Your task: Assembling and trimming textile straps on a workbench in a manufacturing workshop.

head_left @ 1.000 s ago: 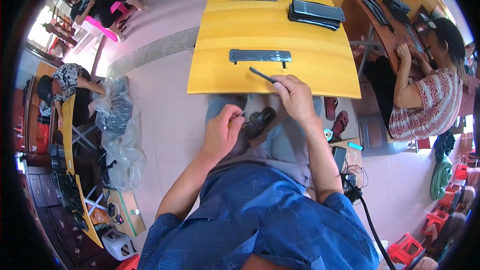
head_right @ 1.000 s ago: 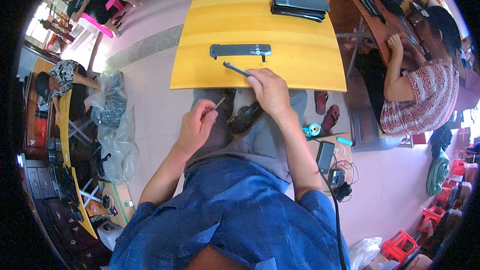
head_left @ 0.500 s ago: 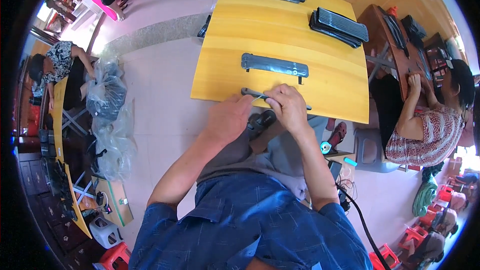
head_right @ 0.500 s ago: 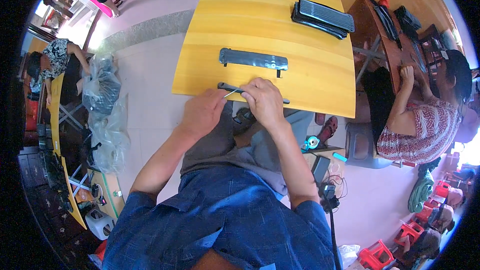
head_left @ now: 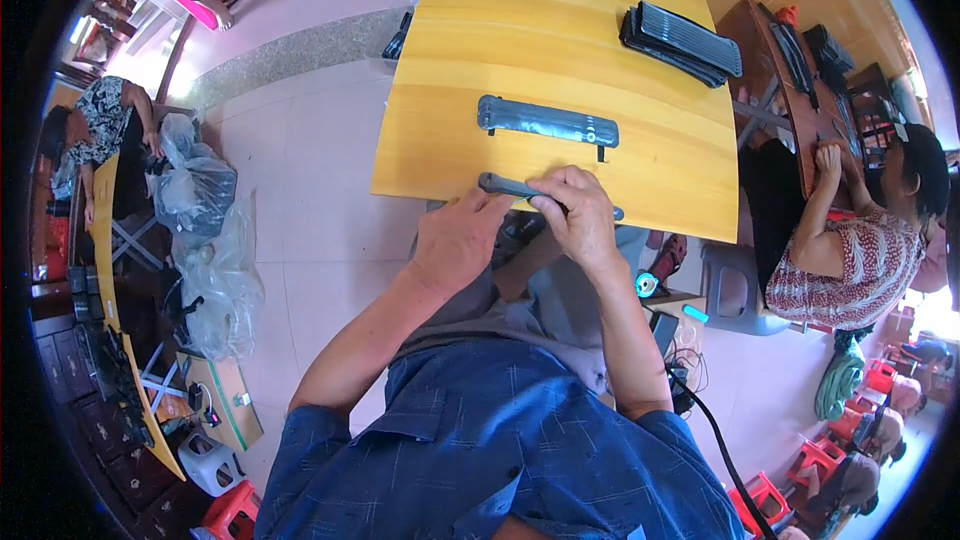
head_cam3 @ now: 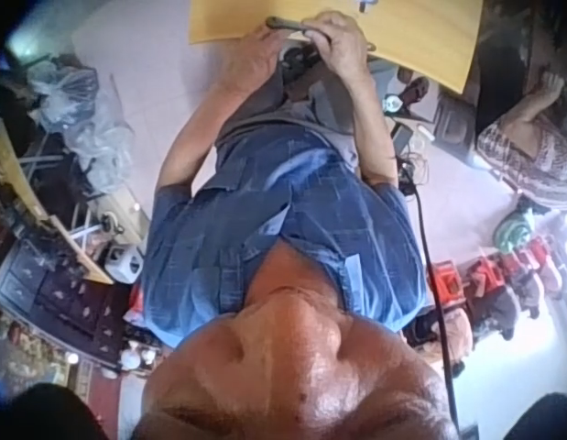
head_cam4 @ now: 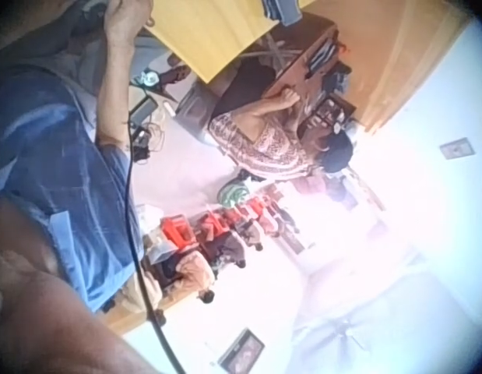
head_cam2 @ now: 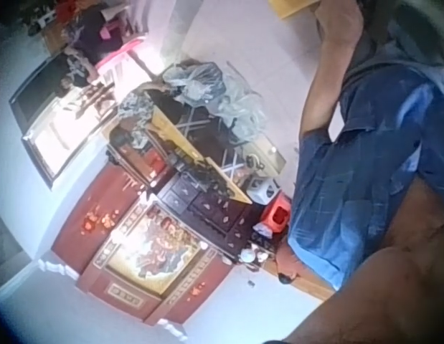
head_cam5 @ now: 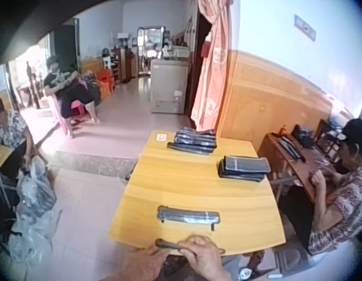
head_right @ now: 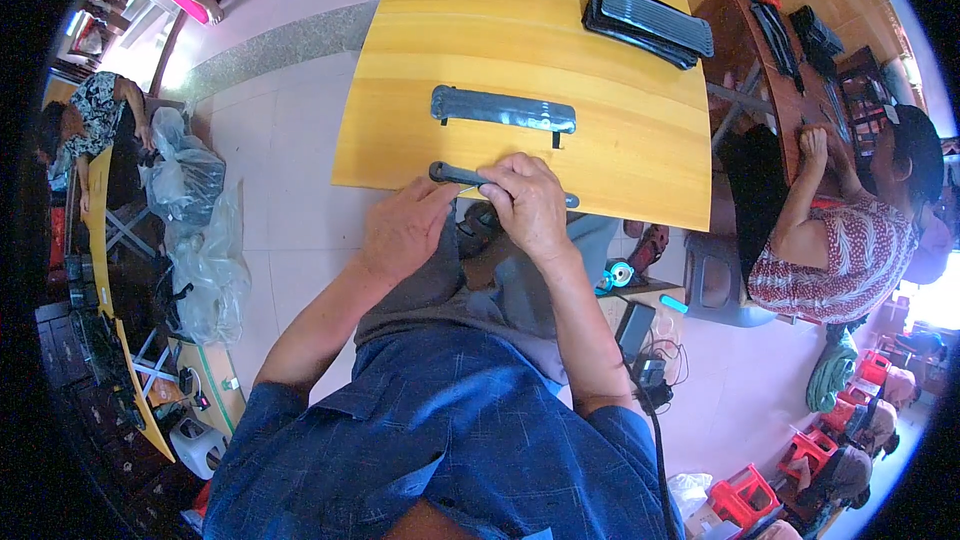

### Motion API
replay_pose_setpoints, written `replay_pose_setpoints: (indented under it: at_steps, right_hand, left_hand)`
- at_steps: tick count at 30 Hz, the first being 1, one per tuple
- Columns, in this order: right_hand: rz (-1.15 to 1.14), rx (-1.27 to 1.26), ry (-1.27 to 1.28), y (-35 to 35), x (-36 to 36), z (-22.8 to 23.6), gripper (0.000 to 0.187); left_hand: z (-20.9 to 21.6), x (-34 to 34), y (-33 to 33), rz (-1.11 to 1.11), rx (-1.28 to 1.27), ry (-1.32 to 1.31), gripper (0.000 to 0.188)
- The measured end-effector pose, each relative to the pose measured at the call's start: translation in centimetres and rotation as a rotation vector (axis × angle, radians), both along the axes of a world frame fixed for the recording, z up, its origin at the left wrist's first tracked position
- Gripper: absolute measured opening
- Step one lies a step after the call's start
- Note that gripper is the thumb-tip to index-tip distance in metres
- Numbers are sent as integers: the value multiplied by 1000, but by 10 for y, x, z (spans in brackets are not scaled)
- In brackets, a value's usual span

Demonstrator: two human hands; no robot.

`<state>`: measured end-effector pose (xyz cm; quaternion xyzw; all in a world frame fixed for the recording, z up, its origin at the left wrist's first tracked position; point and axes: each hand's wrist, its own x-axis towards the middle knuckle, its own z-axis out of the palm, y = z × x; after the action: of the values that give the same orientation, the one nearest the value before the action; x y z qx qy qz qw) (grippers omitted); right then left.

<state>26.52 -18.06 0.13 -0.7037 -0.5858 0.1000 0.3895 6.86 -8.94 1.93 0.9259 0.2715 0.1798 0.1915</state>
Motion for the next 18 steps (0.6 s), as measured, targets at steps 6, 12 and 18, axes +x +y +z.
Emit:
replay_pose_setpoints:
  at_steps: [6, 12, 18]
  right_hand:
    - [-4, 21, -2, -1, -1, -1, 21]
    - [-2, 30, -3, 0, -1, -2, 18]
    - [-4, 35, 5, -1, 1, -4, 19]
  left_hand:
    - [4, 2, -2, 7, 11, -17, 25]
    - [1, 5, -2, 10, 23, -36, 23]
    - [0, 6, -2, 7, 10, -36, 22]
